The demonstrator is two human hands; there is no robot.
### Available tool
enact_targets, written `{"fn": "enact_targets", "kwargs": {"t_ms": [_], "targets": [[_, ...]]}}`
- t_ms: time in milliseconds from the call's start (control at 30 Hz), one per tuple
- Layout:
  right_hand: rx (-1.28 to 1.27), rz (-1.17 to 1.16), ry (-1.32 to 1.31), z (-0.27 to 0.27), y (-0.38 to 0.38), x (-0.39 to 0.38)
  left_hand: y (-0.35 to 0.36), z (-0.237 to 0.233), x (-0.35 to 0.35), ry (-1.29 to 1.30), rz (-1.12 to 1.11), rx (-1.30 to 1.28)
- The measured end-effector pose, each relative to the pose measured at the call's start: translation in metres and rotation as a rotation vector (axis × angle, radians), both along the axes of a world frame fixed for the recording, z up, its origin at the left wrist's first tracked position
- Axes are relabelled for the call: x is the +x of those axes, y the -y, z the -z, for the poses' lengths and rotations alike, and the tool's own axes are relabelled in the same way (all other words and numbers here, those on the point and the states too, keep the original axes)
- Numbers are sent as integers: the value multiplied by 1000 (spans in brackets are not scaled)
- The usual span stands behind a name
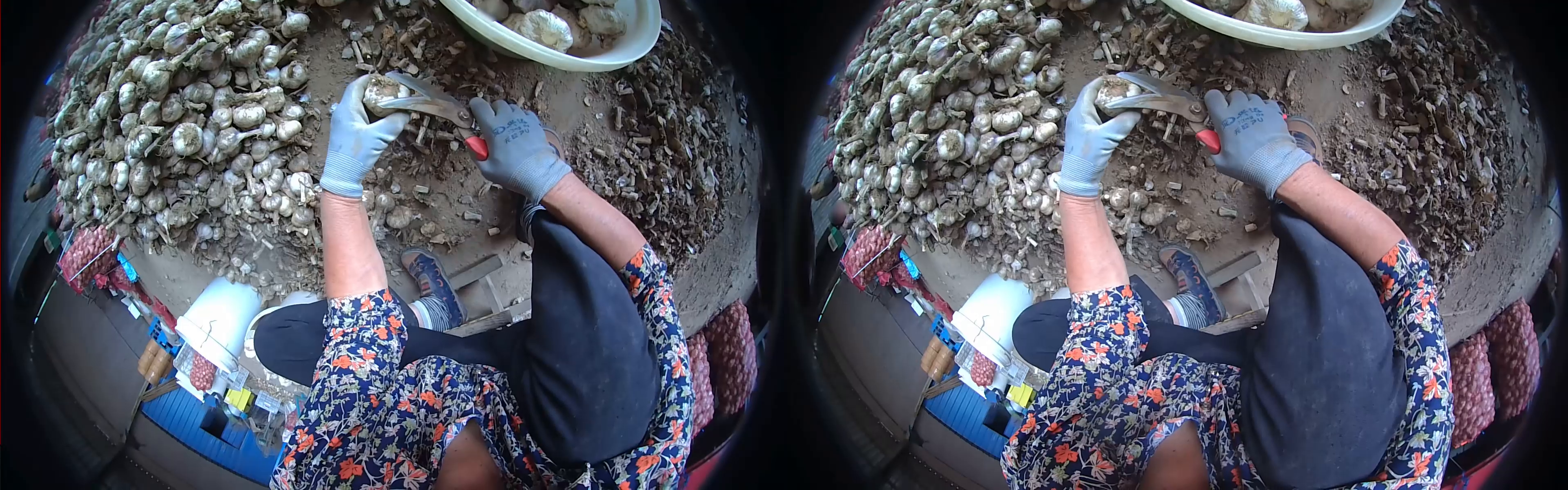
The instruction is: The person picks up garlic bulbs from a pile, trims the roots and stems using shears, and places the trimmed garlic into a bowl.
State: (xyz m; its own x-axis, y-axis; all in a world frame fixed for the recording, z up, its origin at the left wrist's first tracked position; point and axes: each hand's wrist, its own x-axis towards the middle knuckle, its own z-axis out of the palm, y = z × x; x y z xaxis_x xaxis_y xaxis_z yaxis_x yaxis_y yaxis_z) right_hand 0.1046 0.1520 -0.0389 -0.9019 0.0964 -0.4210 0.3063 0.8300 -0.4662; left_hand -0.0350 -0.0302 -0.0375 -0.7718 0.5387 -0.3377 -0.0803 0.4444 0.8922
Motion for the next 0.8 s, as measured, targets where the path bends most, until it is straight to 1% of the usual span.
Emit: {"fn": "enact_targets", "kwargs": {"t_ms": [33,133,167,200,267,300,333,400,433,467,533,567,600,633,667,700,733,767,800], "targets": [[20,-19,-18,-3,1,0,1,-2,1,-152,66,-75],[54,-53,-43,-9,1,2,-1,-10,8,-150,84,-117],[71,-71,-57,-10,1,2,-4,-12,10,-95,34,-64],[69,-70,-50,-11,1,2,-5,-15,9,-89,36,-65],[46,-140,79,-10,0,0,-7,-20,3,-220,153,-168],[43,-144,86,-8,0,1,-6,-16,1,-123,141,-136],[19,-145,103,-5,0,1,-2,-9,0,-118,138,-137],[-2,-141,120,7,-4,0,-1,3,-2,-344,165,-214],[-69,-47,150,16,-5,1,1,6,-3,-469,224,-228],[-136,42,179,22,-4,5,2,9,0,-463,220,-232],[-144,86,146,24,-5,11,-4,4,2,-272,78,-152],[-224,105,169,21,-7,15,-7,1,6,19,-64,18],[-303,123,194,15,-9,19,-8,4,10,15,-65,19],[-411,107,292,6,-15,18,-8,11,14,211,-234,310],[-409,104,286,4,-15,23,-8,18,17,407,-401,603],[-546,162,287,5,-12,30,-9,19,21,449,-432,727],[-683,222,290,6,-11,35,-9,20,24,451,-432,727],[-804,186,398,10,-11,32,-9,21,29,507,-444,759],[-801,188,400,13,-9,30,-10,22,33,564,-457,791]]}}
